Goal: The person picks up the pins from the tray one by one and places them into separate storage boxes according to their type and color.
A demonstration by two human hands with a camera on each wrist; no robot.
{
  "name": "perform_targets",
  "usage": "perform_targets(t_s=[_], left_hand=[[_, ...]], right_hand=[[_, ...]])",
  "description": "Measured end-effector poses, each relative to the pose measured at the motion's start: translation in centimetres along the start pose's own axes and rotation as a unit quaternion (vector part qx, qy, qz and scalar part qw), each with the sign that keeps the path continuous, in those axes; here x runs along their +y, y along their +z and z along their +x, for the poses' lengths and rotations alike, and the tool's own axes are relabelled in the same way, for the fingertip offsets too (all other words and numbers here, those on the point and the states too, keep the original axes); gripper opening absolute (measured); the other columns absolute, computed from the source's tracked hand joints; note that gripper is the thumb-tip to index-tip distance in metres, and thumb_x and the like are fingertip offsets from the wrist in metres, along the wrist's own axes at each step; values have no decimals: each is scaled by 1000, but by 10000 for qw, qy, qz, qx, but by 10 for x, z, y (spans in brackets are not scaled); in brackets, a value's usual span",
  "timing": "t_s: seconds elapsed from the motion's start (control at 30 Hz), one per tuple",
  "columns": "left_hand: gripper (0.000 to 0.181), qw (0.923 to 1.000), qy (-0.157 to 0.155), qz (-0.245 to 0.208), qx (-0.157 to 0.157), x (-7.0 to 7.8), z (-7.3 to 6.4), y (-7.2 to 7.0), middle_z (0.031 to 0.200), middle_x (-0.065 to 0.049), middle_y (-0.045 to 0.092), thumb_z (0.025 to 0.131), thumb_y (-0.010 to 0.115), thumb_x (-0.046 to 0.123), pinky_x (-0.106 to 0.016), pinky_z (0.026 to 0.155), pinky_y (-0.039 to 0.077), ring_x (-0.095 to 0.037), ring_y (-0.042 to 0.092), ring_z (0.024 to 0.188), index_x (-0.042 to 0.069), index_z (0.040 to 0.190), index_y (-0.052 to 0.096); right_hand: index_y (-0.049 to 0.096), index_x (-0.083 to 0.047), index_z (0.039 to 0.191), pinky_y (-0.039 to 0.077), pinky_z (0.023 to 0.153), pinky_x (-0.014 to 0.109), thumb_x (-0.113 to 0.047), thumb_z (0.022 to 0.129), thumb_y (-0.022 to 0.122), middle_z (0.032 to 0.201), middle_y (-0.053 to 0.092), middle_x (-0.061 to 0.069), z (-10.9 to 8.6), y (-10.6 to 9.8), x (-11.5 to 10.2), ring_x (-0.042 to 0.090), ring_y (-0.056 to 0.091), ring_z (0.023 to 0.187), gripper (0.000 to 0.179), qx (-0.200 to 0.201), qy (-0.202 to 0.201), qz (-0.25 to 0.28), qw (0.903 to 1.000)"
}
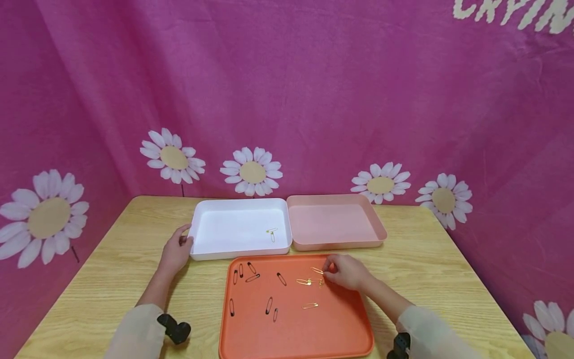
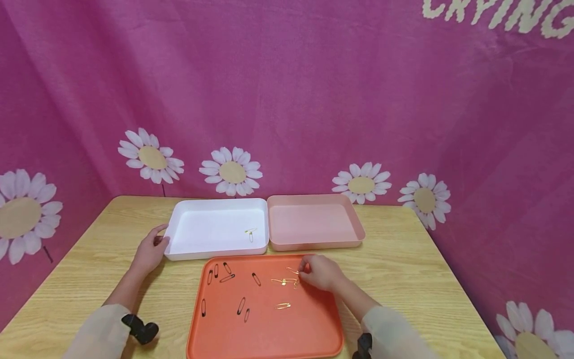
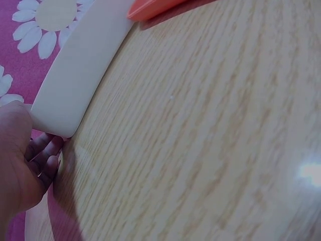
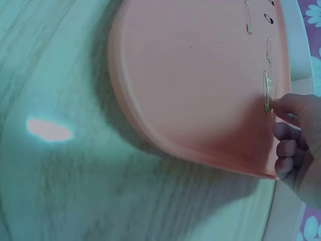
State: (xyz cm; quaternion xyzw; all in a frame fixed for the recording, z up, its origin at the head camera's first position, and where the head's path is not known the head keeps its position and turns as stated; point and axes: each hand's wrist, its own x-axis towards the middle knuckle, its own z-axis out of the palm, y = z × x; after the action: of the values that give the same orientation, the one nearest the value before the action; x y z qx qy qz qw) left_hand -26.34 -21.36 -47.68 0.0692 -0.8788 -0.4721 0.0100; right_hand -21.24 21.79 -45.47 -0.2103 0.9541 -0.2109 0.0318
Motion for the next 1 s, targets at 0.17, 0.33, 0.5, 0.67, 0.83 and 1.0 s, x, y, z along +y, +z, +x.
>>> perform_targets(t_s=[0.17, 0.33, 0.5, 0.67, 0.83, 1.0], left_hand=[[49, 10000, 5, -25, 17, 0, -1, 0, 123, -26, 48, 98, 37, 16, -44, 95, 39, -33, 46, 111, 7, 145, 29], [49, 10000, 0, -22, 33, -1, -1, -1, 123, -26, 48, 98, 37, 16, -45, 96, 38, -33, 46, 111, 6, 145, 29], [49, 10000, 5, -13, 41, -1, -1, -1, 122, -27, 49, 98, 38, 16, -45, 95, 38, -33, 46, 110, 6, 145, 30], [49, 10000, -30, 11, 37, -1, 0, -1, 121, -25, 49, 98, 37, 16, -44, 95, 38, -32, 46, 109, 7, 145, 29], [49, 10000, -37, 29, 33, -1, 0, 0, 121, -25, 49, 98, 37, 16, -43, 94, 39, -32, 46, 109, 7, 145, 29], [49, 10000, -16, 22, 65, 1, 0, 0, 120, -25, 49, 98, 37, 17, -43, 93, 39, -32, 46, 108, 7, 145, 30]], right_hand=[[62, -16, 79, 35, 56, 20, -15, 81, 66, 63, 51, -9, -1, 4, 0, 2, 42, 58, 4, 165, 3, 29, 9999], [63, -16, 79, 34, 54, 20, -16, 81, 66, 62, 50, -9, 1, 7, 0, 2, 41, 57, 4, 228, -32, 21, 9997], [63, -17, 79, 34, 54, 20, -17, 81, 66, 61, 50, -9, 1, 9, 0, 2, 42, 57, 4, 232, -32, -1, 9997], [63, -19, 78, 36, 55, 20, -18, 80, 65, 62, 50, -11, 2, 10, -2, 3, 44, 58, 4, 282, -10, -293, 9992], [62, -20, 77, 37, 57, 21, -20, 81, 64, 63, 50, -13, 3, 11, -5, 4, 45, 59, 4, 362, -20, -561, 9978], [61, -21, 77, 36, 57, 21, -20, 81, 63, 61, 48, -13, 5, 14, -3, 4, 44, 60, 4, 456, 58, -593, 9972]])
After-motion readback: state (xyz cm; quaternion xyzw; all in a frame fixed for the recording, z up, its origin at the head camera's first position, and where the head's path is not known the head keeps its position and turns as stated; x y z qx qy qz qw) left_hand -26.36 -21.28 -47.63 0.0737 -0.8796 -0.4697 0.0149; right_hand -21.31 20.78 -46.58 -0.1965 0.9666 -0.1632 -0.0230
